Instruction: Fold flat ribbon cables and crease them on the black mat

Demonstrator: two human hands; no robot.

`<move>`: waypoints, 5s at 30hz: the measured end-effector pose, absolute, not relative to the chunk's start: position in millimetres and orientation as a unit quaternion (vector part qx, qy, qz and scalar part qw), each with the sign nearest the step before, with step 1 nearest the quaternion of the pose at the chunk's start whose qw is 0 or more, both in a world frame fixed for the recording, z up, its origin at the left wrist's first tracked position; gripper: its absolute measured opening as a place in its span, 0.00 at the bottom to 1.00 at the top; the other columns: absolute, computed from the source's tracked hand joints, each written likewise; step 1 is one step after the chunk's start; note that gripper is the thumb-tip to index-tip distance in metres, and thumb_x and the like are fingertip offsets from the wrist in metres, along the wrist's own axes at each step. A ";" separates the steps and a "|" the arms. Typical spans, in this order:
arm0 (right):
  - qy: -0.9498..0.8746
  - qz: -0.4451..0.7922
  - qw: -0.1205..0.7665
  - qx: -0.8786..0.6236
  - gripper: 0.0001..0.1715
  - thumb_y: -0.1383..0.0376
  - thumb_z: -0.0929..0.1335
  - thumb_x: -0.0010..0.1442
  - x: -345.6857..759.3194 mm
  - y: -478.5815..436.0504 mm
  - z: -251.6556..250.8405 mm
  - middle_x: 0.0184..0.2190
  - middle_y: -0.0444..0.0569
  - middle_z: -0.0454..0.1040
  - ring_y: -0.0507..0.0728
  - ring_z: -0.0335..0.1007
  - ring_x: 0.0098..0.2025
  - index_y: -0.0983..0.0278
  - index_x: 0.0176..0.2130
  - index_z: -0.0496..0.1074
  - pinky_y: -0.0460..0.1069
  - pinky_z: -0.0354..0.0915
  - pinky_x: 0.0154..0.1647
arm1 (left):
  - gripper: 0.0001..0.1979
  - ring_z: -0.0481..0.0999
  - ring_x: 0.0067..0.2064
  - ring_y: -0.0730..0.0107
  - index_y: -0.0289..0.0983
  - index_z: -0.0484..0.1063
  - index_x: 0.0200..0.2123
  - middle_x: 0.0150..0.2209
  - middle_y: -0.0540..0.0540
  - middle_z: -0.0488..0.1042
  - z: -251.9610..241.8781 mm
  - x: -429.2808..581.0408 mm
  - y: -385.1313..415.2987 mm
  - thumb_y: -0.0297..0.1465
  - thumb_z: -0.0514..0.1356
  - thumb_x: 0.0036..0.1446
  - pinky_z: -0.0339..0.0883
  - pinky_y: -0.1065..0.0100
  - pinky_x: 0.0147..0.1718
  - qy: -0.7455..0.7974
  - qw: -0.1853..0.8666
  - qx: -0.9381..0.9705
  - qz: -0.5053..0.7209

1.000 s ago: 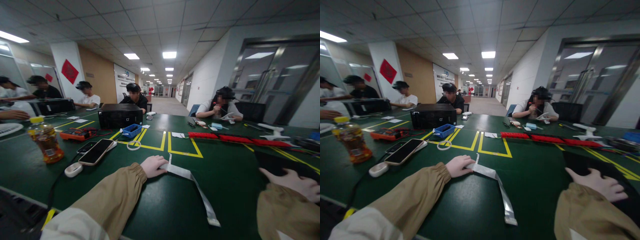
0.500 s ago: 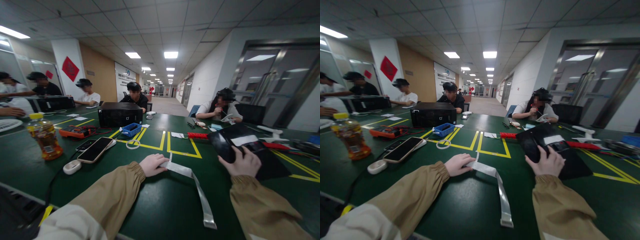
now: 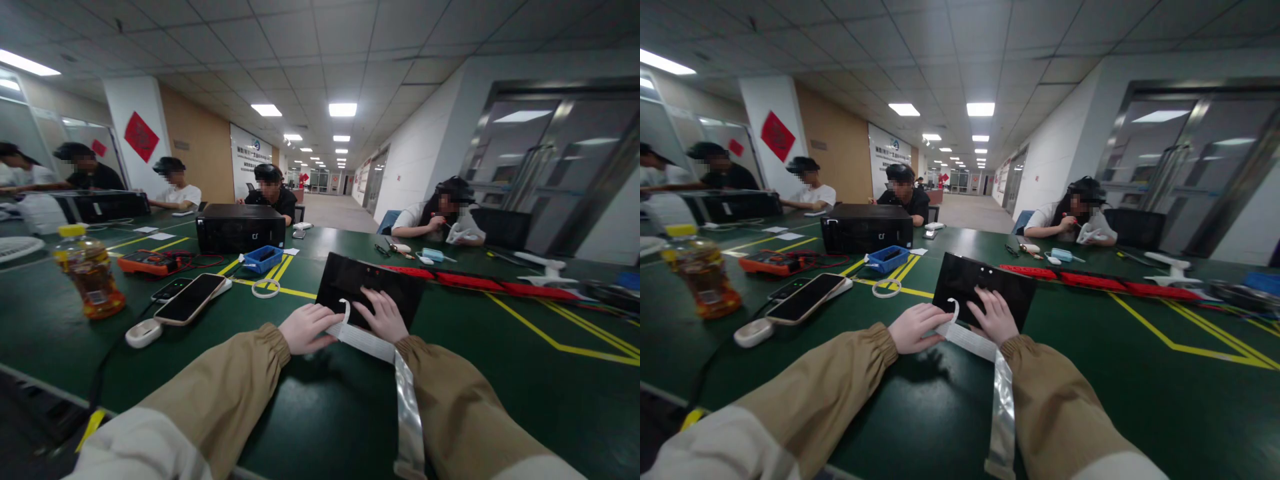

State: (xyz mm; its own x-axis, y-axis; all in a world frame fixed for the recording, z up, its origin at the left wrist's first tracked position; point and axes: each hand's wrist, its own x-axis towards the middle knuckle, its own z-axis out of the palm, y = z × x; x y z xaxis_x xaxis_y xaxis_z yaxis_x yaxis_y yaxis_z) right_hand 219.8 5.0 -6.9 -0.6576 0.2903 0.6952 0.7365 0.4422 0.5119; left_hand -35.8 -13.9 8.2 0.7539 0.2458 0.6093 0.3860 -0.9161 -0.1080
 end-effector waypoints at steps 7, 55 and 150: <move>-0.828 -0.369 0.271 -0.323 0.13 0.66 0.60 0.62 212.5 3.6 -7.4 0.56 0.54 0.57 0.60 0.51 0.57 0.61 0.44 0.71 0.58 0.51 0.56 | 0.21 0.68 0.42 0.63 0.34 0.58 0.54 0.43 0.42 0.69 7.6 -36.4 -14.0 0.38 0.48 0.62 0.62 0.64 0.41 -0.175 0.111 -0.929 -0.306; -0.870 0.035 0.313 -0.380 0.17 0.61 0.64 0.58 192.4 -4.0 5.1 0.47 0.51 0.67 0.58 0.62 0.49 0.61 0.47 0.70 0.55 0.59 0.51 | 0.15 0.67 0.43 0.65 0.39 0.67 0.48 0.41 0.45 0.68 -6.8 -42.4 11.7 0.37 0.54 0.58 0.63 0.65 0.43 -0.277 0.003 -0.928 -0.248; -0.868 -0.012 0.270 -0.416 0.16 0.62 0.62 0.61 178.7 17.9 -13.0 0.48 0.46 0.69 0.57 0.60 0.51 0.59 0.47 0.71 0.56 0.53 0.55 | 0.08 0.69 0.42 0.67 0.37 0.71 0.36 0.37 0.46 0.71 -8.4 -28.3 -6.5 0.31 0.52 0.59 0.60 0.65 0.46 -0.278 0.000 -0.925 -0.258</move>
